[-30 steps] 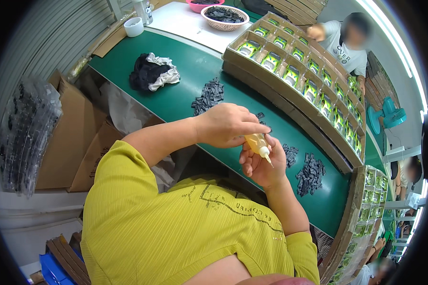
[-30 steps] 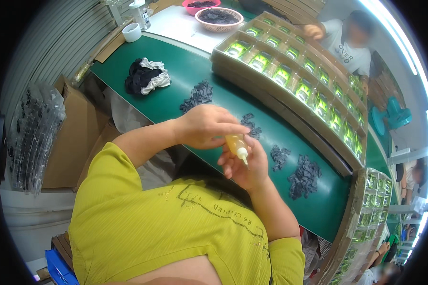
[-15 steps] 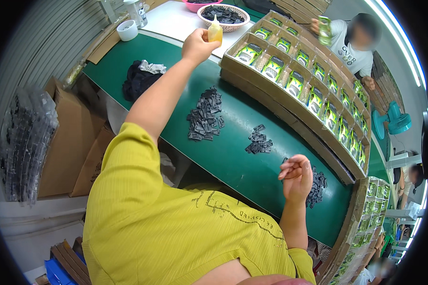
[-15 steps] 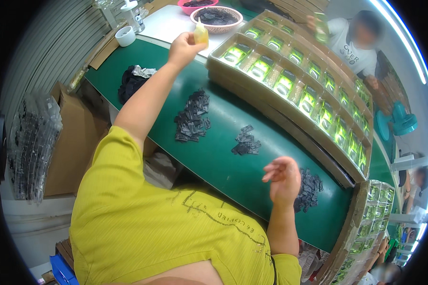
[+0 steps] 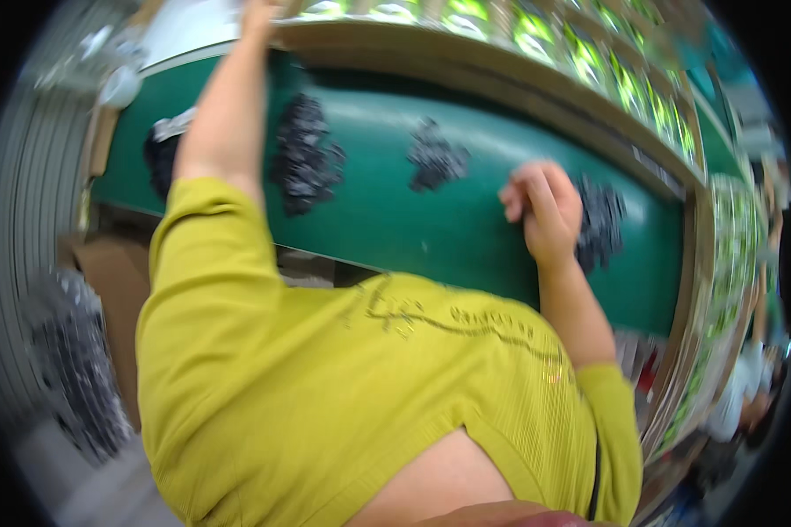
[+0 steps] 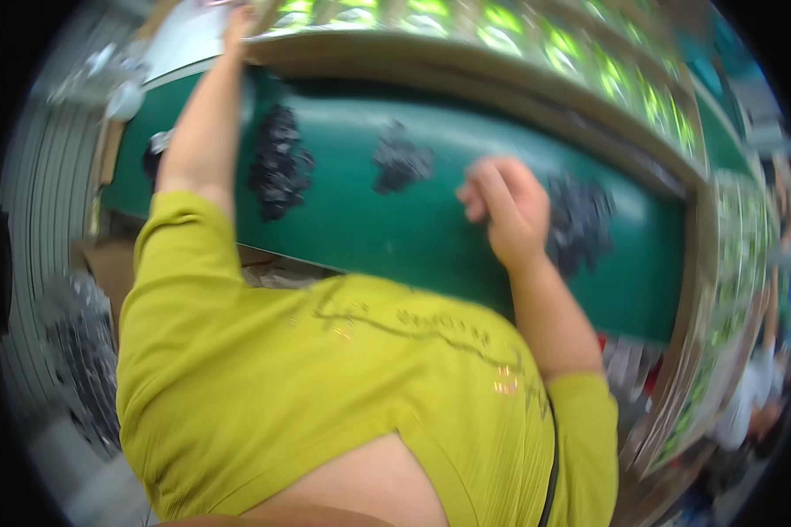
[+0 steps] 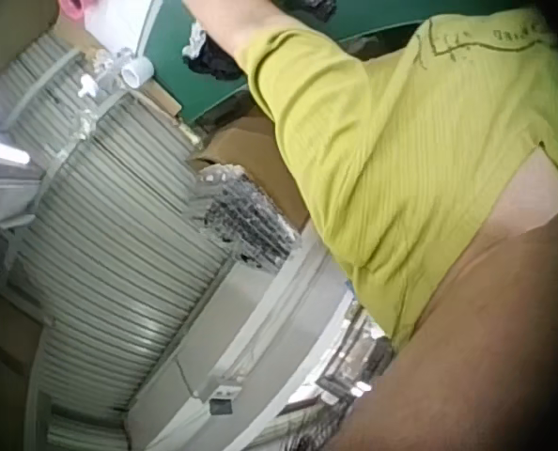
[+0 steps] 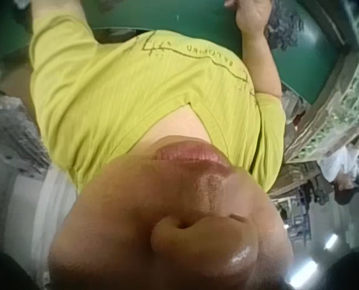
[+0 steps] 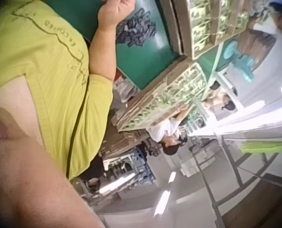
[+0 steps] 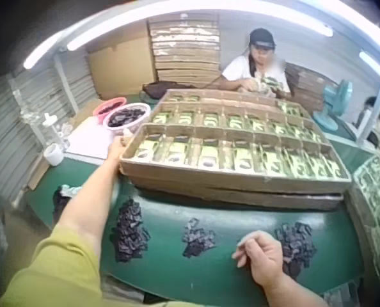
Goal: The recorder is assembling small plastic toy cars and applying adhesive to small components on a factory production line.
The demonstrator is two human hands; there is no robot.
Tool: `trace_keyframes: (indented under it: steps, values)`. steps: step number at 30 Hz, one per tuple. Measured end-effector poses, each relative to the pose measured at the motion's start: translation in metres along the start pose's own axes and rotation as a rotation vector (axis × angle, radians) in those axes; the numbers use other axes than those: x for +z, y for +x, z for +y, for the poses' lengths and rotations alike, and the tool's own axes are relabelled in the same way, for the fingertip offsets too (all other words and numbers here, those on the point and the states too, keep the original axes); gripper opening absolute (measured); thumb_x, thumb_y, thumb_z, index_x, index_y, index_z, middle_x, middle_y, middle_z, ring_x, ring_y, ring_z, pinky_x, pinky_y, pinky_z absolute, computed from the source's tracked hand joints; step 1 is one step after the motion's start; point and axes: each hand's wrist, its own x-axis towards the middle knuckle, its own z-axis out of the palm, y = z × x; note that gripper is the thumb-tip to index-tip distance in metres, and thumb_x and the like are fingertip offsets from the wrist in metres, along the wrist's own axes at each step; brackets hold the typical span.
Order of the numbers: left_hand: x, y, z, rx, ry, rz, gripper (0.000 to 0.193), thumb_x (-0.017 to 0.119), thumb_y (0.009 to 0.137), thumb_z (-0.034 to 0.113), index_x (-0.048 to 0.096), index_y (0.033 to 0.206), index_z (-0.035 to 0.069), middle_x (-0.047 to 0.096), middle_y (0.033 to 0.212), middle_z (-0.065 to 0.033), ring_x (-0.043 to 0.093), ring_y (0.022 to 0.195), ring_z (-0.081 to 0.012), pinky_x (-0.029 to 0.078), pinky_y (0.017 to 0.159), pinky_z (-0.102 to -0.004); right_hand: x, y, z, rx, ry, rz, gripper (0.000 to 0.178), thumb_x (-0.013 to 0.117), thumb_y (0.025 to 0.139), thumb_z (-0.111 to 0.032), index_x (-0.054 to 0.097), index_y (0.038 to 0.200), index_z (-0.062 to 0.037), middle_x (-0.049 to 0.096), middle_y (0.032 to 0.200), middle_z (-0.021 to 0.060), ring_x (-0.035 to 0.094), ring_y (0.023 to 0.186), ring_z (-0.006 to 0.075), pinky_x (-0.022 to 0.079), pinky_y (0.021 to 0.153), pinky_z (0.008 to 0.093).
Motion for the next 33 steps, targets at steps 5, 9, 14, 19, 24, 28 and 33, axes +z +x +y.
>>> trace_keyframes:
  steps: [5,9,14,19,24,28,33]
  values:
    - [-0.044,-0.014,0.135,-0.328,-0.306,-0.041,0.064,0.081,0.061,0.024,0.058,0.113,-0.003,0.067,0.099,-0.0131,0.063,0.09,-0.0211,0.049,0.078,-0.0323,-0.004,-0.009,0.006,-0.02,-0.127,0.049,0.016,0.055,0.092,-0.017,0.06,0.09,-0.0014,0.062,0.074,0.0047,0.053,0.057,0.0065,0.041,0.053,0.0189]
    - [-0.115,0.004,0.176,-0.276,-0.36,0.138,0.066,0.08,0.062,0.007,0.05,0.118,-0.011,0.061,0.108,-0.0196,0.062,0.094,-0.022,0.051,0.078,-0.03,-0.011,-0.023,-0.003,-0.036,-0.263,-0.092,0.024,0.052,0.095,-0.024,0.061,0.089,-0.0024,0.058,0.067,0.001,0.05,0.053,0.0052,0.038,0.049,0.0184]
    - [-0.171,-0.04,0.28,0.033,-0.674,0.294,0.061,0.082,0.065,0.017,0.054,0.113,-0.008,0.064,0.102,-0.0132,0.062,0.094,-0.0198,0.049,0.082,-0.0281,-0.033,-0.033,-0.027,-0.214,-0.217,0.146,0.023,0.043,0.099,-0.019,0.058,0.104,-0.0026,0.052,0.062,0.0003,0.046,0.05,0.0059,0.038,0.047,0.0196]
    - [-0.183,-0.128,0.37,0.203,-0.71,-0.124,0.036,0.072,0.078,0.007,0.059,0.111,0.0,0.061,0.107,-0.0099,0.059,0.098,-0.0168,0.046,0.088,-0.0261,-0.106,-0.064,-0.046,-0.339,-0.503,0.46,0.024,0.057,0.088,-0.011,0.056,0.11,-0.002,0.063,0.1,0.0093,0.06,0.086,0.0156,0.047,0.076,0.0265]
    - [-0.152,-0.21,0.422,0.355,-0.657,-0.587,0.026,0.073,0.076,0.015,0.065,0.099,0.005,0.065,0.097,-0.0054,0.061,0.087,-0.0146,0.048,0.077,-0.0272,-0.135,-0.12,-0.048,-0.36,-1.167,0.505,0.021,0.067,0.079,-0.015,0.063,0.097,-0.005,0.063,0.107,0.0093,0.058,0.101,0.0241,0.043,0.09,0.0323]
    - [-0.138,-0.253,0.451,0.456,-0.65,-0.723,0.02,0.069,0.075,0.015,0.065,0.091,0.003,0.064,0.089,-0.0095,0.061,0.086,-0.0235,0.048,0.075,-0.0308,-0.138,-0.138,-0.037,-0.34,-1.203,0.513,0.017,0.067,0.077,-0.013,0.064,0.093,-0.0067,0.063,0.108,0.0106,0.055,0.104,0.0272,0.041,0.091,0.0347]
    - [-0.129,-0.256,0.474,0.527,-0.579,-0.785,0.024,0.071,0.075,0.011,0.063,0.096,0.004,0.062,0.093,-0.0087,0.059,0.084,-0.0201,0.048,0.073,-0.0288,-0.137,-0.149,-0.027,-0.392,-1.091,0.671,0.013,0.065,0.076,-0.005,0.062,0.088,-0.0041,0.063,0.104,0.0124,0.057,0.099,0.0281,0.043,0.088,0.0353]
